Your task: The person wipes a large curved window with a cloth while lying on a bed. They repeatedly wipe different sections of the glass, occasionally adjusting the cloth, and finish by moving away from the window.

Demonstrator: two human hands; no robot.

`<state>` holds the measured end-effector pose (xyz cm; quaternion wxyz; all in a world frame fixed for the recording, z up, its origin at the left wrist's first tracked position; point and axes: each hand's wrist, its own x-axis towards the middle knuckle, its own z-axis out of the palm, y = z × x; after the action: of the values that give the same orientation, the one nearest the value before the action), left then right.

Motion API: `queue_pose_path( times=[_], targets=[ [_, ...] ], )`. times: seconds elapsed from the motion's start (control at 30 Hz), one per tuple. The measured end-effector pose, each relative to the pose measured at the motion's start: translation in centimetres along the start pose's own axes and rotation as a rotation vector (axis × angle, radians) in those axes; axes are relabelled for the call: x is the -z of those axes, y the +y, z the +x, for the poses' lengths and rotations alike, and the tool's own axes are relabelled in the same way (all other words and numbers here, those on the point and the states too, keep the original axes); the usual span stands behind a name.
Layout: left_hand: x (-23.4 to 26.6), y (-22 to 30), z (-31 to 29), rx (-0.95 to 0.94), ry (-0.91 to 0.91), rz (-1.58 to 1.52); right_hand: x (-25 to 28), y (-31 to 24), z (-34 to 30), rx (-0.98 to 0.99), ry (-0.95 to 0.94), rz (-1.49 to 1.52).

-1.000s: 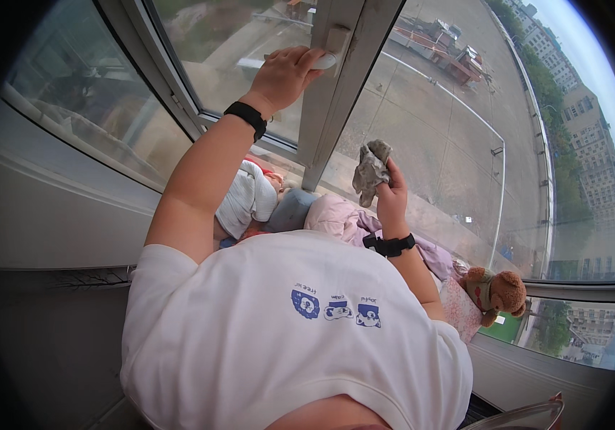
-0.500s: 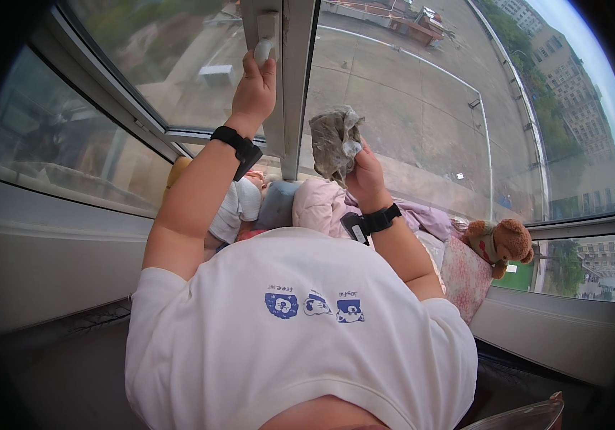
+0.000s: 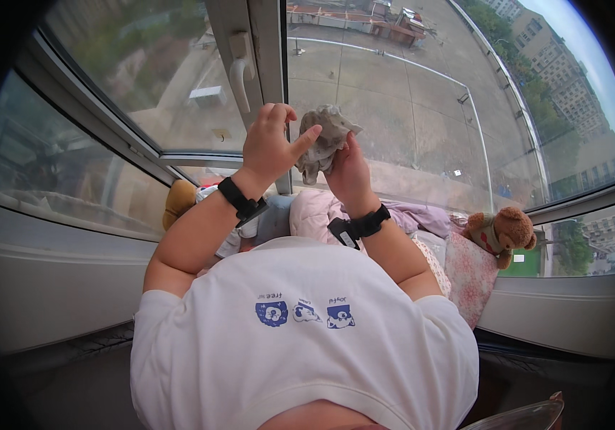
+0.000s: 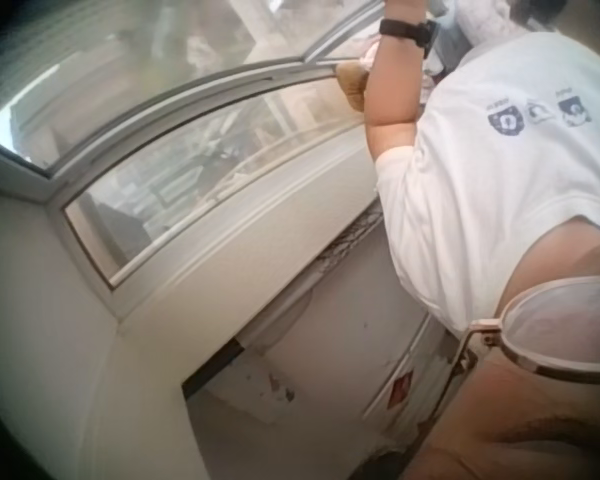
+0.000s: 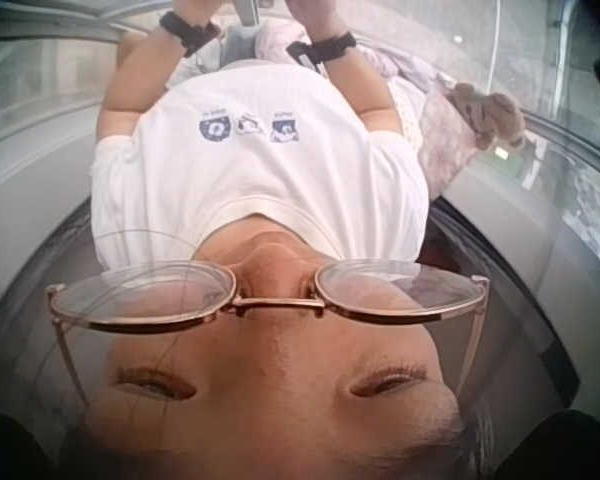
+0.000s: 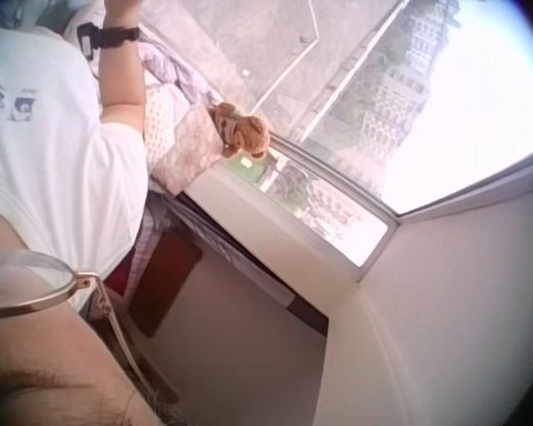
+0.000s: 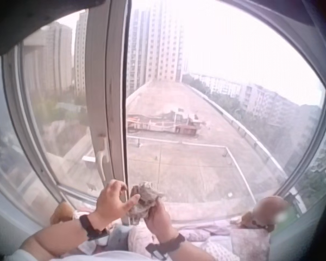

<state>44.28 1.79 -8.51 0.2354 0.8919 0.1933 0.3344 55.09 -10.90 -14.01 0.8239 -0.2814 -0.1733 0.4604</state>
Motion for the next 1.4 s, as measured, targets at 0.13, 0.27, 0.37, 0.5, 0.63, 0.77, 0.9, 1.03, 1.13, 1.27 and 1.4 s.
queue_pose_path(
  times=[0.13, 0.27, 0.37, 0.5, 0.63, 0.77, 0.9, 1.03, 1.13, 1.27, 1.4],
  targets=[
    [-0.2, 0.6, -0.5, -0.066, -0.044, -0.041, -0.6, 0.2, -0.8, 0.050, -0.074, -0.110],
    [0.4, -0.3, -0.3, -0.043, -0.098, -0.254, -0.9, 0.5, -0.9, 0.066, -0.168, -0.041],
    [0.8, -1.5, -0.1, 0.087, -0.222, -0.551, -0.6, 0.8, -0.6, 0.058, -0.161, -0.030],
    [1.2, -2.4, 0.2, 0.339, -0.285, -0.937, -0.2, 1.0, -0.3, -0.003, -0.066, 0.023],
    [3.1, -3.2, 0.8, 0.535, -0.364, -1.083, 0.2, 0.7, -0.6, -0.017, -0.059, 0.029],
    [2.7, -3.6, 0.8, 0.563, -0.238, -1.113, 0.3, 0.3, -1.2, -0.121, -0.054, 0.001],
    [1.7, -4.6, 0.6, 0.526, -0.240, -0.968, 0.1, 0.2, -1.6, -0.206, 0.060, 0.017],
    [1.3, -4.8, -0.1, 0.467, -0.058, -0.484, 0.0, 0.1, -1.4, -0.196, 0.106, -0.026],
    [1.5, -3.8, -0.9, 0.415, -0.078, -0.659, 0.2, 0.1, -0.7, -0.184, 0.064, 0.023],
    [1.3, -2.5, -1.6, 0.251, -0.388, -0.877, 0.5, 0.2, 0.6, -0.126, -0.147, 0.030],
    [1.2, -3.0, -1.4, 0.447, -0.317, -1.035, 0.6, 0.0, 1.4, -0.049, -0.100, -0.154]
  ],
)
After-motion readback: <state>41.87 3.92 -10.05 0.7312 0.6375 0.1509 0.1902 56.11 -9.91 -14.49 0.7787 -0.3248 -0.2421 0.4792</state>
